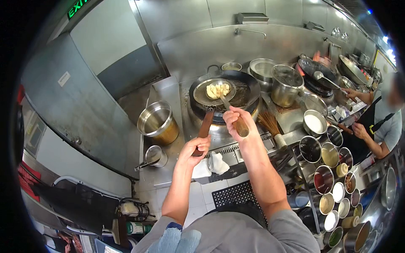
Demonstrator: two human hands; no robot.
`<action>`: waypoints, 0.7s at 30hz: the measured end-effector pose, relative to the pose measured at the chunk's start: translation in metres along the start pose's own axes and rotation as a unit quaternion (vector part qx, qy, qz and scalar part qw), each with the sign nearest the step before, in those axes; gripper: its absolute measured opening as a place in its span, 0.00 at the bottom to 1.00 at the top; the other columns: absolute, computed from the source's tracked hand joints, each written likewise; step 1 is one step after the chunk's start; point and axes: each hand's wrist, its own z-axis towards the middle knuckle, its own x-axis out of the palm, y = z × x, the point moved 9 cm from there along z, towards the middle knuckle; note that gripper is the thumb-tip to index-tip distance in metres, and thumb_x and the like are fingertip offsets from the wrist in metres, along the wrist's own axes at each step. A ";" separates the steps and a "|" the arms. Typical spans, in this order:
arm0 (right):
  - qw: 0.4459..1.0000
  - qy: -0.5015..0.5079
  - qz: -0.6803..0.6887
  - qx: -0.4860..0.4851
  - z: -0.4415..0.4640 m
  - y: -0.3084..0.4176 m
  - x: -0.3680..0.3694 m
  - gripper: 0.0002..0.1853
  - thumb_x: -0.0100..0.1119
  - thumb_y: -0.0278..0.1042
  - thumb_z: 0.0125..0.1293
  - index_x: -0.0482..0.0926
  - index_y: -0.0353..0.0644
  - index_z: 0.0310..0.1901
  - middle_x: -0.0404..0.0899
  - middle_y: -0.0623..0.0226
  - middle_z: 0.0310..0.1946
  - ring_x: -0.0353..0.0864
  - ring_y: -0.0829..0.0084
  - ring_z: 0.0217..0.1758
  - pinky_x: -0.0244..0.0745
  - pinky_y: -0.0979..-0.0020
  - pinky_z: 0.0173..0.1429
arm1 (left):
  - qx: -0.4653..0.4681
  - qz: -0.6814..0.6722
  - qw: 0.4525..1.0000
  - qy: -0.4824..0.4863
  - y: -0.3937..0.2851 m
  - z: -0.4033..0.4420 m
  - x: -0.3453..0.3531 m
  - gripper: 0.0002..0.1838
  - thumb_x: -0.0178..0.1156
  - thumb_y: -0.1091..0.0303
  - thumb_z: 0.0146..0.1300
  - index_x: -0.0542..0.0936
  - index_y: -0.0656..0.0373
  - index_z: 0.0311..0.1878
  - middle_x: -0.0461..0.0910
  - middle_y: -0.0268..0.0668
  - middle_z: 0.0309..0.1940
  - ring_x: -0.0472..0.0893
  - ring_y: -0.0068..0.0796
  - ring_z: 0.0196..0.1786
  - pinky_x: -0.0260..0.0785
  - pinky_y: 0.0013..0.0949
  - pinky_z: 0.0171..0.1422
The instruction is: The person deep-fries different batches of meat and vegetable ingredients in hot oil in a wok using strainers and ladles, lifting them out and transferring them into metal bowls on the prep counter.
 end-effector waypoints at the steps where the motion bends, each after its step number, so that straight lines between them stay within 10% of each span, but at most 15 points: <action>1: 1.000 0.004 0.004 -0.007 0.001 -0.005 0.004 0.09 0.45 0.25 0.66 0.60 0.36 0.27 0.65 0.68 0.22 0.69 0.80 0.18 0.73 0.81 0.22 | -0.007 -0.013 1.000 0.007 -0.002 -0.002 -0.002 0.14 0.50 0.85 0.58 0.65 0.74 0.48 0.65 0.31 0.28 0.64 0.14 0.23 0.59 0.17 0.24; 8: 0.996 0.062 0.012 -0.060 -0.027 -0.040 0.034 0.08 0.41 0.27 0.68 0.59 0.33 0.32 0.62 0.69 0.23 0.66 0.82 0.17 0.71 0.81 0.20 | 0.068 0.239 0.968 -0.039 -0.018 -0.044 -0.027 0.13 0.54 0.80 0.58 0.65 0.64 0.46 0.67 0.32 0.26 0.63 0.15 0.19 0.57 0.21 0.20; 13: 0.990 0.090 0.035 -0.102 -0.093 -0.062 0.053 0.16 0.40 0.29 0.70 0.56 0.20 0.49 0.61 0.67 0.26 0.66 0.81 0.18 0.70 0.79 0.19 | 0.195 0.535 0.791 -0.225 -0.018 -0.136 -0.099 0.16 0.56 0.75 0.58 0.64 0.63 0.48 0.68 0.31 0.22 0.68 0.20 0.17 0.62 0.27 0.19; 16: 0.990 0.060 0.006 -0.131 -0.130 -0.064 0.044 0.15 0.40 0.30 0.70 0.59 0.21 0.45 0.60 0.68 0.26 0.65 0.82 0.18 0.70 0.80 0.19 | 0.247 0.718 0.594 -0.267 0.001 -0.195 -0.142 0.20 0.56 0.73 0.59 0.64 0.64 0.54 0.73 0.41 0.23 0.76 0.37 0.26 0.69 0.38 0.32; 21: 0.986 0.011 0.012 -0.168 -0.191 -0.063 0.014 0.11 0.40 0.32 0.70 0.59 0.38 0.29 0.59 0.72 0.22 0.63 0.84 0.17 0.66 0.83 0.17 | 0.229 0.712 0.604 -0.273 0.055 -0.203 -0.206 0.19 0.55 0.72 0.59 0.64 0.65 0.53 0.73 0.42 0.22 0.76 0.40 0.26 0.69 0.41 0.33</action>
